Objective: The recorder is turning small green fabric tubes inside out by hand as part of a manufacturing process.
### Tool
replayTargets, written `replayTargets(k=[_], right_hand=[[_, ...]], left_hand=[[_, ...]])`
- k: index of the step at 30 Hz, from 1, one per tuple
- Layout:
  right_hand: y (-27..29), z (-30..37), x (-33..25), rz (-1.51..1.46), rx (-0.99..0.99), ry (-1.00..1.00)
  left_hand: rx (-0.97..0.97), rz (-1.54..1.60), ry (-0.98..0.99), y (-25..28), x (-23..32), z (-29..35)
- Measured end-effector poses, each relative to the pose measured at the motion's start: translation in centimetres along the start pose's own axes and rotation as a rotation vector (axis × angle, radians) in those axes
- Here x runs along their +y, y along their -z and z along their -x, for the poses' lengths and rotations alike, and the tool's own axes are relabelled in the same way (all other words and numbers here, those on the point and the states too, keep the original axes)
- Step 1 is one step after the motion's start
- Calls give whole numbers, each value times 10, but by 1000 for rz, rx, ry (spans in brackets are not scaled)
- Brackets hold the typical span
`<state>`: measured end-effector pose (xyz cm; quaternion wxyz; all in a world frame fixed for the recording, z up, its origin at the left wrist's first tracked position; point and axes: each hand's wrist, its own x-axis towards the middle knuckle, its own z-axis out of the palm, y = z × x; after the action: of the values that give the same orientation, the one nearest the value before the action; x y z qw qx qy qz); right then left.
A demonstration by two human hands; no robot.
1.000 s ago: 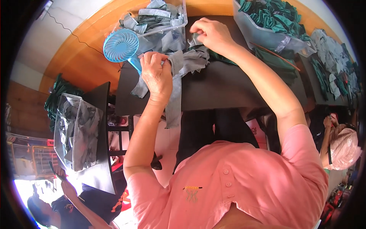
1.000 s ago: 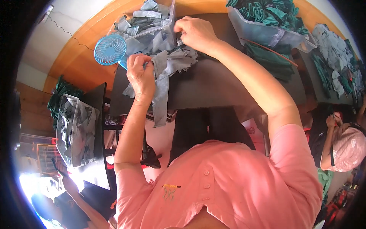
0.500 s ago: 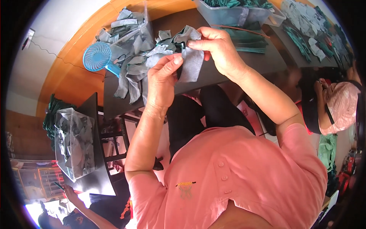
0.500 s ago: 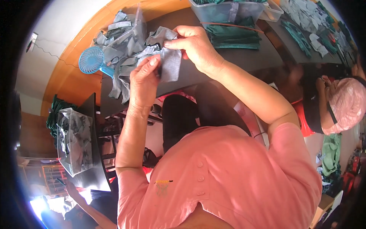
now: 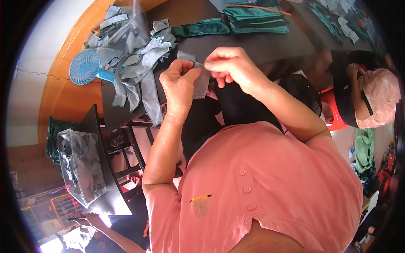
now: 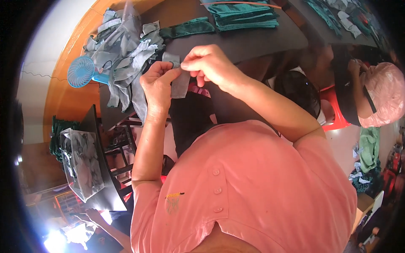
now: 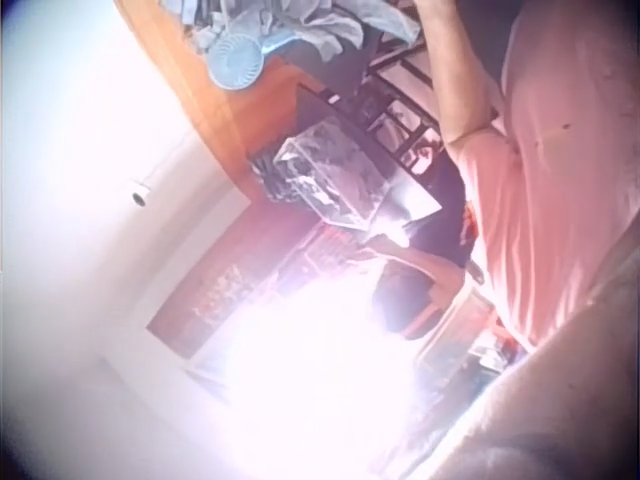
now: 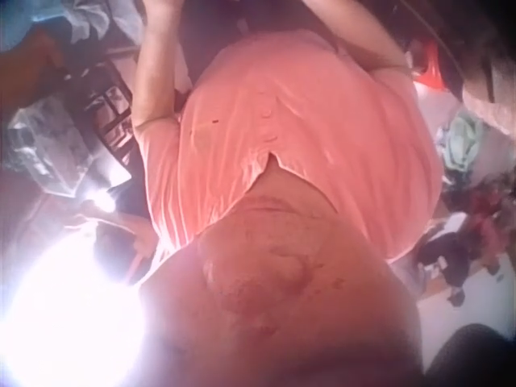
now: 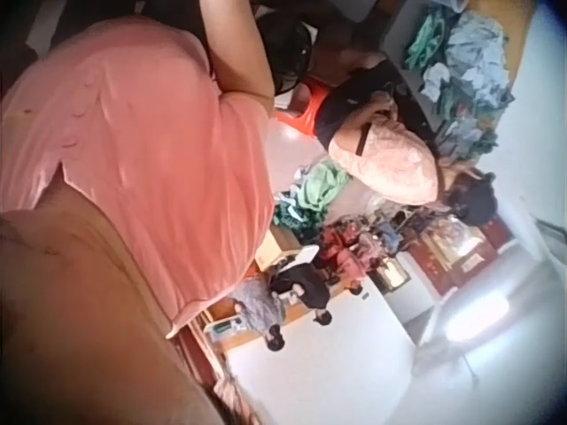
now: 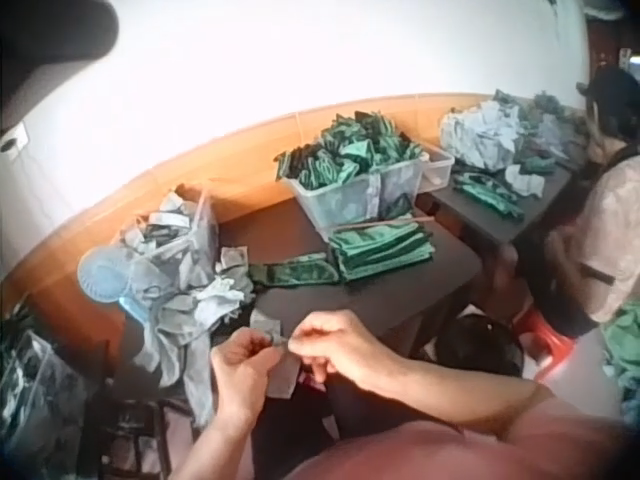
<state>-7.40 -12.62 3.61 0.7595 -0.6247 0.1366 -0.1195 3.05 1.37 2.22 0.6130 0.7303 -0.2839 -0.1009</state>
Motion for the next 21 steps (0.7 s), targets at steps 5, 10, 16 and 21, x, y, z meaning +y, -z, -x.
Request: replayTargets(k=[5,10,16,21], right_hand=[[-4,-2,9,-32,-37,-110],[-9,4,17,26,-99,-171],[-21,14,33,23,-147,-170],[-29,14,35,-3,-152,-169]], left_hand=[[-15,-92,-91,-4,-7,15],[-65,122,118,8,-4,33],[10,337,302,13,3,53],[100,321,351,12,-1,64]])
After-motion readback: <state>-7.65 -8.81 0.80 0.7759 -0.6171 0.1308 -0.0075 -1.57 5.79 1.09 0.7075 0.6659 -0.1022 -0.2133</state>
